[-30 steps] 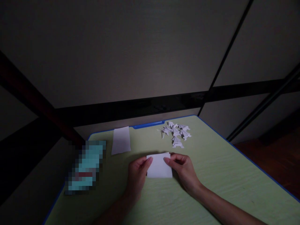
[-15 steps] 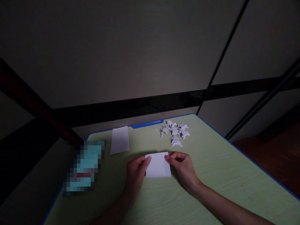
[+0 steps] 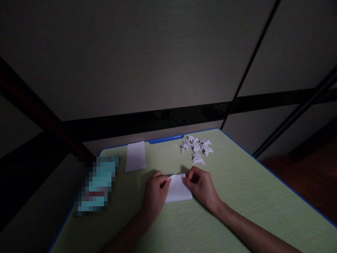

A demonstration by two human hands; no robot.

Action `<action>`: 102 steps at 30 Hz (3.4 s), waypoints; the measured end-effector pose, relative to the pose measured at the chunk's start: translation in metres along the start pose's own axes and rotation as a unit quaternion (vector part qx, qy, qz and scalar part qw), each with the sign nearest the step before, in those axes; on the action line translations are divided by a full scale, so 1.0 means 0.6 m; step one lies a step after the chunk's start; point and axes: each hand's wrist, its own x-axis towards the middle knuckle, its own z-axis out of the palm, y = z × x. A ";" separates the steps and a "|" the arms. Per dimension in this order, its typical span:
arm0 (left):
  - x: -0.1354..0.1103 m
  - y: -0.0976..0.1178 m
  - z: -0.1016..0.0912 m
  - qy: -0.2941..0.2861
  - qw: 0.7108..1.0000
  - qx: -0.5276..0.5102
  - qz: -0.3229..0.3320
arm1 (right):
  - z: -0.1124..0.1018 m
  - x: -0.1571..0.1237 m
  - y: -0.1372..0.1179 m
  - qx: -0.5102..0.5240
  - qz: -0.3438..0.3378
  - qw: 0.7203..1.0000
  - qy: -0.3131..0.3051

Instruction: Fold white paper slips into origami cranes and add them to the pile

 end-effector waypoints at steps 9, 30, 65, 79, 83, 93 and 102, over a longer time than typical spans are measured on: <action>-0.008 0.012 -0.004 0.006 0.993 0.101 0.061 | -0.006 -0.002 -0.012 -0.139 -0.177 0.973 -0.059; -0.057 0.015 -0.042 -0.258 0.870 0.300 0.295 | -0.061 -0.035 -0.048 -0.338 -0.311 0.810 -0.364; -0.037 0.001 -0.092 -0.368 0.879 0.154 0.261 | -0.083 -0.026 -0.029 -0.287 -0.330 0.801 -0.408; -0.037 0.002 -0.087 -0.299 0.916 0.104 0.246 | -0.082 -0.027 -0.033 -0.292 -0.325 0.803 -0.405; -0.034 -0.010 -0.089 -0.286 0.919 0.078 0.260 | -0.086 -0.021 -0.032 -0.280 -0.320 0.801 -0.422; -0.041 -0.011 -0.085 -0.249 0.907 0.136 0.310 | -0.102 -0.010 -0.013 -0.211 -0.348 0.820 -0.404; -0.064 0.024 -0.003 -0.164 0.833 0.404 0.341 | -0.058 -0.034 -0.016 -0.377 -0.425 0.775 -0.276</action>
